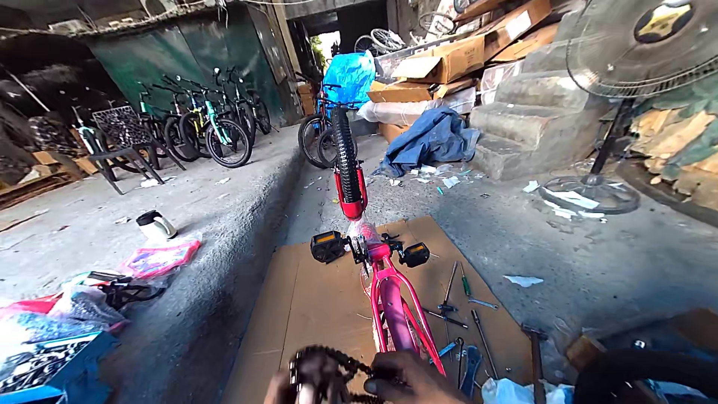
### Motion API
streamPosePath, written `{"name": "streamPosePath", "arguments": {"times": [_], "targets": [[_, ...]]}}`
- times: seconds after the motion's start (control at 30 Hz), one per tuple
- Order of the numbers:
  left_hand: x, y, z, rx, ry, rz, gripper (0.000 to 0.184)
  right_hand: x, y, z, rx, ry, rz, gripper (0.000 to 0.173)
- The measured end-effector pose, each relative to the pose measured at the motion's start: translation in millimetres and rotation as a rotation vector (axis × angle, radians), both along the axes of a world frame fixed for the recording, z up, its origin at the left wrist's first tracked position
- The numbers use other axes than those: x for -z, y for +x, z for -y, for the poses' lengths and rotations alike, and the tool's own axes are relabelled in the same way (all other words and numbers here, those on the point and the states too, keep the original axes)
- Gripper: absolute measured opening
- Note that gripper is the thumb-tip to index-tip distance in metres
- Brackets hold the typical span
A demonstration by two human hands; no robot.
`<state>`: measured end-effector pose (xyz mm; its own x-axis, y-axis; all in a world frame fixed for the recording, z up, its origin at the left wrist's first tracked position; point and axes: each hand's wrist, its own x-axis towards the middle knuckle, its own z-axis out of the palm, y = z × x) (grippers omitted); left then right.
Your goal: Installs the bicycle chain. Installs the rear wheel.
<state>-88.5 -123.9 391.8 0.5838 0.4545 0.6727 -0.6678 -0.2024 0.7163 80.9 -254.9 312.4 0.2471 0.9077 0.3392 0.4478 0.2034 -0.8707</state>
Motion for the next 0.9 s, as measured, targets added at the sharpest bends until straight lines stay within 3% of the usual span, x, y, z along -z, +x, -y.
{"name": "streamPosePath", "arguments": {"times": [0.13,0.23,0.33,0.47,0.63,0.7,0.8,0.9], "targets": [[-31,32,-18,0.053,0.047,0.022,0.030,-20,12,1,0.004,0.108,-0.044,0.034],[-47,54,-25,0.059,0.080,-0.018,0.031,-39,23,1,0.008,0.064,-0.023,0.035],[-54,70,-23,0.104,-0.207,-0.109,0.028,-44,29,0,0.041,0.064,-0.108,0.035],[-58,84,-23,0.066,-0.685,-0.180,0.039,-41,29,3,0.157,0.117,-0.310,0.032],[-46,97,-19,0.040,-0.861,-0.253,0.033,-39,29,-3,0.289,0.058,-0.319,0.031],[-45,99,-18,0.060,-0.860,-0.310,0.032,-43,31,-7,0.313,-0.024,-0.260,0.030],[-43,91,-21,0.115,-0.749,-0.430,0.032,-50,37,-15,0.443,0.011,-0.231,0.029],[-31,83,-28,-0.041,-0.587,-0.583,0.031,-61,43,-15,0.510,0.069,-0.215,0.029]]}}
